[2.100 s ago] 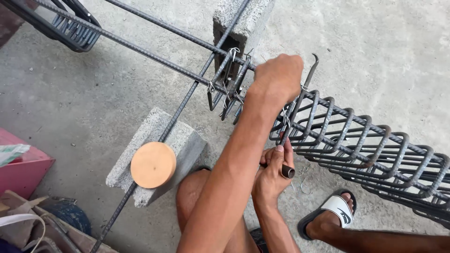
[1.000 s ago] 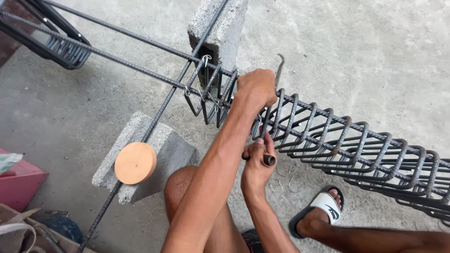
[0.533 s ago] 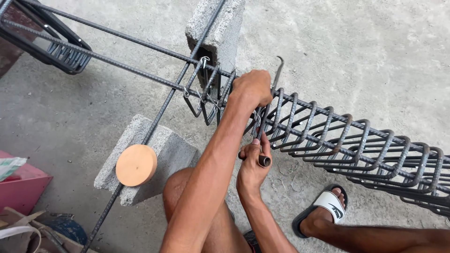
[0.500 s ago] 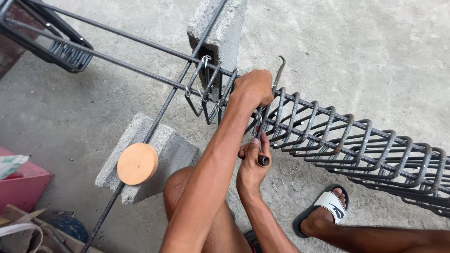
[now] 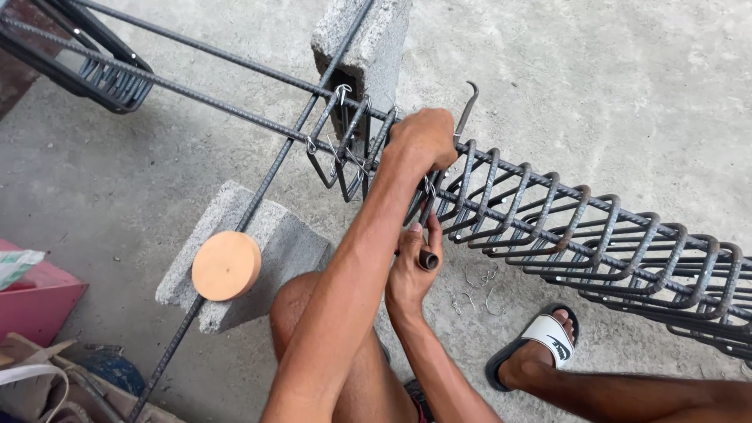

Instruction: Tying metal wires around rebar intersections using a hook tool to secure a spiral cage

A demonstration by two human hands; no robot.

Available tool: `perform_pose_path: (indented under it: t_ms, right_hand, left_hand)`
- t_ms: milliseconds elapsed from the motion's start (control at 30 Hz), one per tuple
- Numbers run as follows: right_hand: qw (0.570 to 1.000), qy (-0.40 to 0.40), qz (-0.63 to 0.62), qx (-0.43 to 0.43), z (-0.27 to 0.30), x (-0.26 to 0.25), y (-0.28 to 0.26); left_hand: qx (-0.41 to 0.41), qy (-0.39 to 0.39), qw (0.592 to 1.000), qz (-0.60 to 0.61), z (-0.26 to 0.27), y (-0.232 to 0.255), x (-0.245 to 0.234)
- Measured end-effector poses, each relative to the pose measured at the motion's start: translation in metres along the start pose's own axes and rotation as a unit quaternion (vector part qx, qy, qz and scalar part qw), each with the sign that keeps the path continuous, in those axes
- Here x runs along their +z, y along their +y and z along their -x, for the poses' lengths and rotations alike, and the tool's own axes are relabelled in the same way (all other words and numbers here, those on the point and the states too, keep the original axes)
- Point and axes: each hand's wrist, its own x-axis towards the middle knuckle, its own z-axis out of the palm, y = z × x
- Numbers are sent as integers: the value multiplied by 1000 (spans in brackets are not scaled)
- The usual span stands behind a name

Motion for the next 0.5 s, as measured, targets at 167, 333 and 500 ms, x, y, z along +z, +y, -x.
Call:
perform_pose_path:
  t_ms: [167,333,500]
  right_hand:
    - [999,17,-39,10,0,2,-3]
    - [999,0,-50,7,1,0,0]
    - [1000,-4,-22,13,5,-7,-24]
  left_hand:
    - [-1,4,1000,4,1,3,0]
    - [2,-18,1000,-3,11,4,-11]
    - [-5,8,1000,10,-1,-3,-3]
